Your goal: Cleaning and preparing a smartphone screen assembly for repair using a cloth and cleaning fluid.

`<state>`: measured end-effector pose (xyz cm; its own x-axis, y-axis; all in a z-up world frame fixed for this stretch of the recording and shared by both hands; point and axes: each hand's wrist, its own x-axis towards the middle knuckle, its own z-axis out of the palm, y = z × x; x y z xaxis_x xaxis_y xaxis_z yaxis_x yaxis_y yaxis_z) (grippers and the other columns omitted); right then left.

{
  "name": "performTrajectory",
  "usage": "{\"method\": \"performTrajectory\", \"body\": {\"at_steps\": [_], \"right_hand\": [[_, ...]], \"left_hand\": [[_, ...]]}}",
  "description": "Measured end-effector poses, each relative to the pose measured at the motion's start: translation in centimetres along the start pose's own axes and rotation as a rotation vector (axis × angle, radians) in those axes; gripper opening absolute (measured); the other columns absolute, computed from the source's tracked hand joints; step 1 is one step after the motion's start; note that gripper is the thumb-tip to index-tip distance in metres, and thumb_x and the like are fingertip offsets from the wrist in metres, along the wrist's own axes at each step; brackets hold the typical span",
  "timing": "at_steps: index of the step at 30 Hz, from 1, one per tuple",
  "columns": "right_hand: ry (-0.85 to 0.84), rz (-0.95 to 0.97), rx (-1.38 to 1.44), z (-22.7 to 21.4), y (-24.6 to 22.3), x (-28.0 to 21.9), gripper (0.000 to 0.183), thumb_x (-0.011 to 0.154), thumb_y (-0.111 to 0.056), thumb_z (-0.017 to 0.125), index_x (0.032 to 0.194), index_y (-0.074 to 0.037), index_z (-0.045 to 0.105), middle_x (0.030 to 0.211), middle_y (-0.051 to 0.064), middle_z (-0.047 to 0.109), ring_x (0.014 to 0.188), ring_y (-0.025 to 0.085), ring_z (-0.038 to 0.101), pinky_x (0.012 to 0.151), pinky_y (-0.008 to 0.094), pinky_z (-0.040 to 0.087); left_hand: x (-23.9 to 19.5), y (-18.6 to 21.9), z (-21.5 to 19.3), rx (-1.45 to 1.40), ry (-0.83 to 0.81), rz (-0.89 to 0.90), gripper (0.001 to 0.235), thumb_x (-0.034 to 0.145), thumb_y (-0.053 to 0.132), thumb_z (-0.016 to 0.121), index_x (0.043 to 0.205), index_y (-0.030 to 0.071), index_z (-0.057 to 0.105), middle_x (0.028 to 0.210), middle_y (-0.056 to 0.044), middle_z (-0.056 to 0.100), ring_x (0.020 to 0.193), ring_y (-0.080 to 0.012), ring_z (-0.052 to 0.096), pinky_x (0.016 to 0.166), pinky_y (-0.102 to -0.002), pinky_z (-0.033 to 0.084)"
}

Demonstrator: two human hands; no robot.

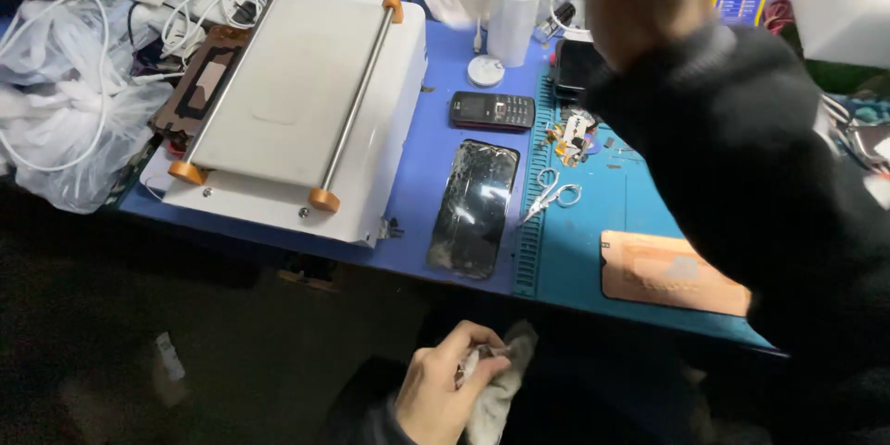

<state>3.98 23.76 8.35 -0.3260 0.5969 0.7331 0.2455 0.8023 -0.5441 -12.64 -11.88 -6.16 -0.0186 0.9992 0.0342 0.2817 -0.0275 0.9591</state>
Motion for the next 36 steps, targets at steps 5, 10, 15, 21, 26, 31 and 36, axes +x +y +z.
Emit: {"method": "performTrajectory", "body": {"at_steps": [5,10,15,21,26,31,36], "right_hand": [[-0.070,0.187,0.333,-8.1,-18.2,-11.2,0.051,0.113,-0.045,0.044,0.129,0.003,0.046,0.113,0.022,0.063,0.080,0.027,0.073,0.071,0.038,0.061],[-0.233,0.401,0.370,-10.9,-15.6,-23.5,0.051,0.108,-0.046,0.048,0.116,0.005,0.048,0.089,0.022,0.070,0.080,0.028,0.064,0.089,0.034,0.048],[-0.502,0.460,0.459,-9.0,-18.6,-26.5,0.076,0.108,-0.063,0.035,0.126,0.006,0.061,0.088,0.013,0.072,0.079,0.019,0.065,0.079,0.030,0.050],[-0.750,0.276,0.322,-6.0,-20.1,-25.7,0.089,0.102,-0.072,0.024,0.125,0.006,0.060,0.086,0.007,0.072,0.079,0.018,0.071,0.076,0.030,0.058],[-0.790,0.187,0.233,-5.0,-20.4,-25.3,0.083,0.103,-0.068,0.017,0.106,-0.003,0.068,0.081,0.006,0.069,0.075,0.020,0.070,0.067,0.029,0.055],[-0.797,0.204,0.263,-5.0,-20.0,-25.5,0.083,0.104,-0.068,0.016,0.090,-0.005,0.069,0.081,0.007,0.067,0.075,0.022,0.069,0.067,0.031,0.054],[-0.791,0.201,0.282,-4.6,-20.4,-24.9,0.085,0.104,-0.068,0.017,0.091,-0.002,0.068,0.081,0.008,0.067,0.075,0.022,0.068,0.065,0.032,0.055]], "left_hand": [[-1.7,-0.5,0.0,-0.557,-0.225,-0.242,0.012,0.090,0.006,0.074,0.100,0.000,0.071,0.085,0.002,0.070,0.080,-0.0061,0.062,0.073,-0.023,0.052],[-1.2,2.4,-0.6,-0.381,-0.059,-0.087,0.015,0.098,0.013,0.069,0.098,-0.002,0.072,0.085,0.002,0.069,0.082,-0.0037,0.060,0.076,-0.022,0.050],[-2.2,6.4,-2.1,-0.439,0.006,-0.148,0.031,0.104,0.023,0.060,0.115,-0.003,0.074,0.097,-0.006,0.076,0.088,-0.0084,0.067,0.081,-0.025,0.055],[-3.5,6.6,-2.4,-0.660,-0.067,0.031,0.044,0.116,0.027,0.045,0.136,-0.006,0.065,0.120,-0.013,0.075,0.109,-0.0174,0.072,0.101,-0.030,0.056],[-3.6,7.1,-2.0,-0.589,-0.103,0.084,0.045,0.117,0.026,0.044,0.140,-0.007,0.062,0.127,-0.013,0.073,0.116,-0.0156,0.069,0.106,-0.030,0.055],[-3.5,6.9,-1.9,-0.707,-0.146,0.031,0.044,0.116,0.025,0.046,0.141,-0.008,0.061,0.127,-0.013,0.072,0.115,-0.0154,0.069,0.105,-0.031,0.055],[-3.2,6.4,-1.9,-0.719,-0.163,0.077,0.045,0.117,0.026,0.047,0.143,-0.008,0.060,0.130,-0.013,0.072,0.118,-0.0153,0.069,0.107,-0.030,0.055]]}}
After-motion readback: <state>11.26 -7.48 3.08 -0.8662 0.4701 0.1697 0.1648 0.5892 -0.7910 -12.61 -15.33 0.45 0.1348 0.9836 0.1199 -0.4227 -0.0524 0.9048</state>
